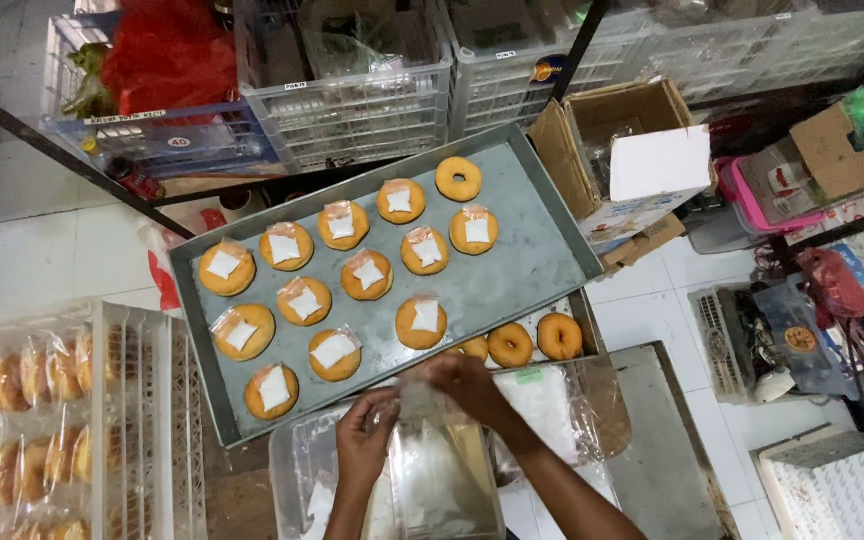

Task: The person places small white squares of paper onto donuts on a metal tray and then places the donuts into individual plastic bags by hand.

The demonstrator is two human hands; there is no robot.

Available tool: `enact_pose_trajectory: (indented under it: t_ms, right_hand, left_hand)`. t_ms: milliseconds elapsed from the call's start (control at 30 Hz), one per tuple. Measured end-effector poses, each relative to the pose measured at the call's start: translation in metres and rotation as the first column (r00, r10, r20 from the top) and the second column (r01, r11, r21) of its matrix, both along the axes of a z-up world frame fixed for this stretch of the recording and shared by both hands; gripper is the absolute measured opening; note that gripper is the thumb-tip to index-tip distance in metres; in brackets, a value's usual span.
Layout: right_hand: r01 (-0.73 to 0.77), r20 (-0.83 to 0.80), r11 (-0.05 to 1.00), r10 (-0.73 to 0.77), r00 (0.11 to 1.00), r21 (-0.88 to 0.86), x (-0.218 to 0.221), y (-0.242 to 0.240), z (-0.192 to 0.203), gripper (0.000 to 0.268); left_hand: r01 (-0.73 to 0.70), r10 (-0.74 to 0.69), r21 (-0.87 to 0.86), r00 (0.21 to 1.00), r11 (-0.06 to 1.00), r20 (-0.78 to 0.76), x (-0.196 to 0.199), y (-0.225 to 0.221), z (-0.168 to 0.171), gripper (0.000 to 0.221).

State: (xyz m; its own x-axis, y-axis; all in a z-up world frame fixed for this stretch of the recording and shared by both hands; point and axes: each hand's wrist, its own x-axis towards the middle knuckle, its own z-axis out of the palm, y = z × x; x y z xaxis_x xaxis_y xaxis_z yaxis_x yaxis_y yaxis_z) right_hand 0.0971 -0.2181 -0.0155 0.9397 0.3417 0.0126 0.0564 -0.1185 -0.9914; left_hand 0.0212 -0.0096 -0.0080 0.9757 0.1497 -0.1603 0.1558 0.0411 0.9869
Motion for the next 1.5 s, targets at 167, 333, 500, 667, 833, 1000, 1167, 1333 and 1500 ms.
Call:
enact_pose_trajectory:
  t_ms: [167, 333, 500, 667, 833, 1000, 1167, 1333, 1500]
  right_hand:
    - [0.292, -0.180, 0.956, -0.285, 0.941, 0.011, 0.118, -0.037, -0.009, 0.014]
    - [0.441, 0.088, 0.896, -0.444, 0.892, 0.060, 0.275, -0.065, -0.048, 0.010]
    - [0.609, 0.077, 0.764, -0.608, 0.790, -0.211, 0.379, -0.065, -0.082, 0.016]
    - [0.646, 0.111, 0.704, -0.646, 0.755, -0.296, 0.409, -0.066, -0.119, 0.013]
    - [0.670, 0.311, 0.644, -0.593, 0.743, -0.371, 0.374, -0.064, -0.079, 0.022]
    - [0.578, 0.456, 0.816, -0.517, 0.724, 0.007, 0.263, -0.046, 0.031, 0.013]
    - [0.509, 0.309, 0.858, -0.468, 0.828, -0.065, 0.131, -0.045, 0.035, 0.024]
    - [0.281, -0.021, 0.959, -0.281, 0.960, 0.028, 0.010, -0.039, 0.012, 0.019]
    - [0.062, 0.442, 0.892, 0.160, 0.882, -0.447, -0.075, -0.018, -0.032, 0.021]
  left_hand:
    - [-0.060, 0.063, 0.059, 0.996, 0.996, -0.056, -0.013, 0.002, 0.006, 0.025]
    - [-0.114, 0.127, 0.084, 0.979, 0.990, -0.162, -0.063, 0.014, -0.076, 0.024]
    - [-0.275, 0.276, 0.029, 0.953, 0.961, -0.122, -0.123, 0.020, -0.191, 0.026]
    - [-0.244, 0.262, 0.101, 0.933, 0.964, -0.247, -0.135, 0.028, -0.196, 0.029]
    - [-0.123, 0.154, 0.178, 0.973, 0.976, -0.173, -0.121, 0.022, -0.132, 0.037]
    - [-0.239, 0.229, 0.008, 0.921, 0.971, -0.315, -0.097, 0.006, -0.072, 0.009]
    - [-0.107, 0.163, 0.226, 0.955, 0.968, -0.246, -0.089, 0.001, -0.056, 0.036]
    - [-0.133, 0.220, 0.454, 0.964, 0.881, -0.146, -0.083, -0.001, -0.035, 0.047]
    - [0.093, 0.092, 0.623, 0.962, 0.777, -0.258, -0.090, 0.009, -0.066, 0.029]
